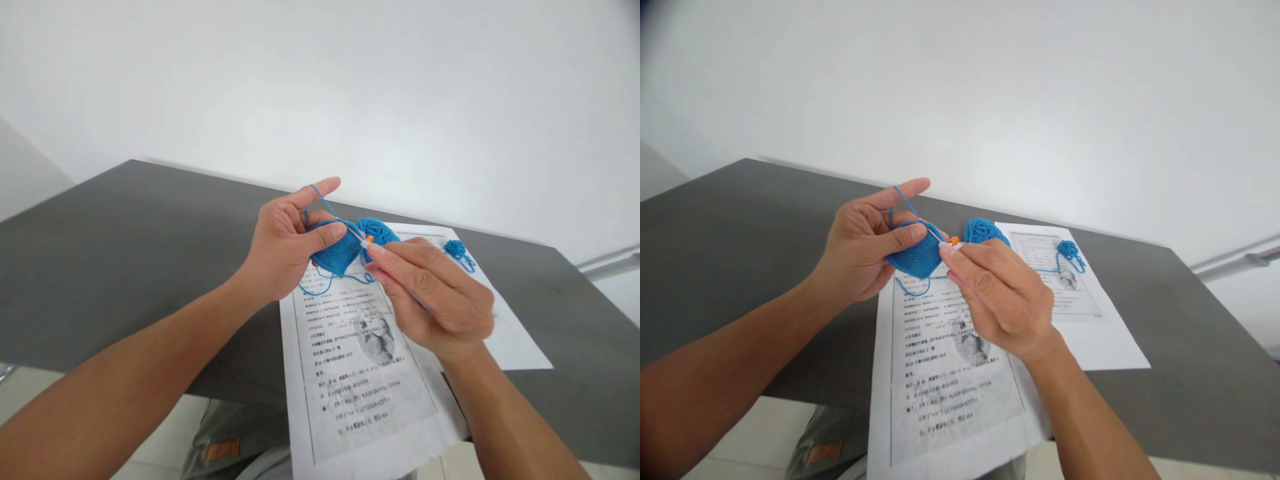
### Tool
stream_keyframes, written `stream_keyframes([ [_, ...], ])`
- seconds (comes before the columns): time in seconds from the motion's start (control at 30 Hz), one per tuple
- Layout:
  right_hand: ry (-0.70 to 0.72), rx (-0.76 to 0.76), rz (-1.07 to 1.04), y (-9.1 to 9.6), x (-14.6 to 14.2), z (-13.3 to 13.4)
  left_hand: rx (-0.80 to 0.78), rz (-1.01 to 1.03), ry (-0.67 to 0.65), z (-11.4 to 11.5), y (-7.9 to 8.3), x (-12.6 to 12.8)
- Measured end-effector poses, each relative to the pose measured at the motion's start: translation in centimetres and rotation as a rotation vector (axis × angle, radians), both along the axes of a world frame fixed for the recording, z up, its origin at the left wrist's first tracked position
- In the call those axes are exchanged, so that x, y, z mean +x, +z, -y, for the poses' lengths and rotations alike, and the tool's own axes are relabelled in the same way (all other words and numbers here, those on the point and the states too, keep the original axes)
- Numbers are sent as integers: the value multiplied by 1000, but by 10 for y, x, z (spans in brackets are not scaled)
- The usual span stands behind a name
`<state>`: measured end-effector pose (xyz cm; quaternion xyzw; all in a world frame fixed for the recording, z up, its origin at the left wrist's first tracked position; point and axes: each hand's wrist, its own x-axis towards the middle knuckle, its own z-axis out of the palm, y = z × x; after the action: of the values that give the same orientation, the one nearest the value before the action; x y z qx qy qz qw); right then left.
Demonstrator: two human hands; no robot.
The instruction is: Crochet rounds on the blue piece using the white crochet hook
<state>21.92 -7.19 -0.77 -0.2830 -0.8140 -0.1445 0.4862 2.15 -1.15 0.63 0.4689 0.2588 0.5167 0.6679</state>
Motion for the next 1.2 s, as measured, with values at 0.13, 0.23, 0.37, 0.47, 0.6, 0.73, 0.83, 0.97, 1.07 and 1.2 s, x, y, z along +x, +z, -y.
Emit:
stream_keyframes([
  [0.13,-75,22,113,1,1,2,25,-39,22,0,-1,0],
  [0.23,-73,68,161,1,2,0,36,-55,44,-1,0,0],
  [0.37,-62,87,230,-1,6,0,47,-71,76,-2,1,0],
  [0.47,-60,75,285,-1,9,2,54,-91,76,-4,1,-1],
  [0.6,-55,42,341,1,11,5,123,-185,54,-6,-1,-3],
  [0.73,15,-50,223,8,14,7,212,-297,17,-8,-3,-6],
  [0.83,84,-244,-18,12,18,8,253,-322,-83,-9,-5,-9],
  [0.97,176,-497,-352,8,24,9,351,-289,-205,-9,-7,-12],
  [1.07,237,-607,-546,3,25,10,382,-261,-262,-9,-8,-13],
  [1.2,268,-735,-729,5,21,11,384,-251,-263,-7,-8,-13],
])
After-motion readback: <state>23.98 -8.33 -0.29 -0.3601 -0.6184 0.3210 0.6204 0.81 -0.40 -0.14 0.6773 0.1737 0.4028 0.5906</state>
